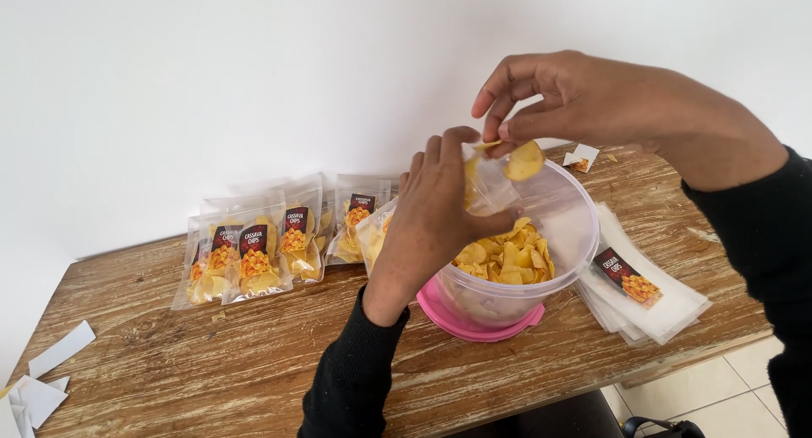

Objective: Packaging chips by manually filling small plastic bags from a large container and sealing them.

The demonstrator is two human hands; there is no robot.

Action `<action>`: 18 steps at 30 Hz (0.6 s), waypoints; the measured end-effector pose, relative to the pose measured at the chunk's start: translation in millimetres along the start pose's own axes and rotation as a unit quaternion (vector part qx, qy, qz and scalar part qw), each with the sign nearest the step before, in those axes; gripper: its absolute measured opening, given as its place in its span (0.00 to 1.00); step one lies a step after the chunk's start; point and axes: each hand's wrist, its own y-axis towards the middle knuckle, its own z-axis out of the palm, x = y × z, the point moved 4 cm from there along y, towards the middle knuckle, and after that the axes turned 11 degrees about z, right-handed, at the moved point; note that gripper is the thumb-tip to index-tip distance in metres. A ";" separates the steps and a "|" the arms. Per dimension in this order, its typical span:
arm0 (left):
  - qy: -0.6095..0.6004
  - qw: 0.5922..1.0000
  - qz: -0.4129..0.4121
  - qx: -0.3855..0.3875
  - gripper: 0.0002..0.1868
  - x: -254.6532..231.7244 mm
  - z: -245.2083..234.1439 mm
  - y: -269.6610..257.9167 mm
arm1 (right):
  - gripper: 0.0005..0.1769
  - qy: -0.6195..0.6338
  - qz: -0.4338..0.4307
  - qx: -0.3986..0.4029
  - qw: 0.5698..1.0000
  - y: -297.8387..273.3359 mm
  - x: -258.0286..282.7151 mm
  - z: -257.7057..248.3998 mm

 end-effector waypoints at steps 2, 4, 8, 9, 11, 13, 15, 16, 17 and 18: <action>-0.028 0.999 0.001 0.017 0.45 -4.2 -4.6 -1.5 | 0.22 -0.030 0.031 -0.010 0.999 -11.4 10.8 9.4; -0.054 0.998 0.002 0.033 0.46 -7.5 -8.5 -2.1 | 0.26 -0.058 0.062 -0.020 0.996 -17.4 13.8 14.8; -0.113 0.992 0.000 0.051 0.41 -14.0 -17.6 -1.9 | 0.25 -0.016 0.021 0.021 0.999 -27.7 22.1 16.6; -0.139 0.989 -0.003 0.052 0.38 -16.2 -20.2 -2.3 | 0.25 -0.002 0.030 0.006 1.000 -32.0 25.0 13.9; -0.157 0.986 -0.018 0.048 0.40 -15.6 -26.5 -2.6 | 0.21 -0.002 -0.052 -0.017 0.998 -32.1 17.3 5.6; -0.176 0.983 -0.032 0.042 0.42 -14.4 -29.9 -3.1 | 0.16 -0.004 -0.134 -0.041 0.990 -35.5 15.1 2.1; -0.169 0.985 -0.010 0.035 0.40 -14.6 -31.1 -4.3 | 0.11 0.033 -0.158 -0.069 0.984 -39.8 13.0 3.1; -0.169 0.985 -0.010 0.035 0.40 -14.9 -30.3 -4.1 | 0.11 0.033 -0.158 -0.069 0.984 -42.4 10.1 5.6; -0.174 0.984 -0.013 0.031 0.40 -14.9 -29.6 -3.9 | 0.08 -0.001 -0.176 -0.097 0.980 -46.1 8.7 6.9; -0.179 0.983 -0.017 0.027 0.40 -14.6 -29.6 -3.6 | 0.07 -0.036 -0.195 -0.125 0.972 -49.4 8.0 8.3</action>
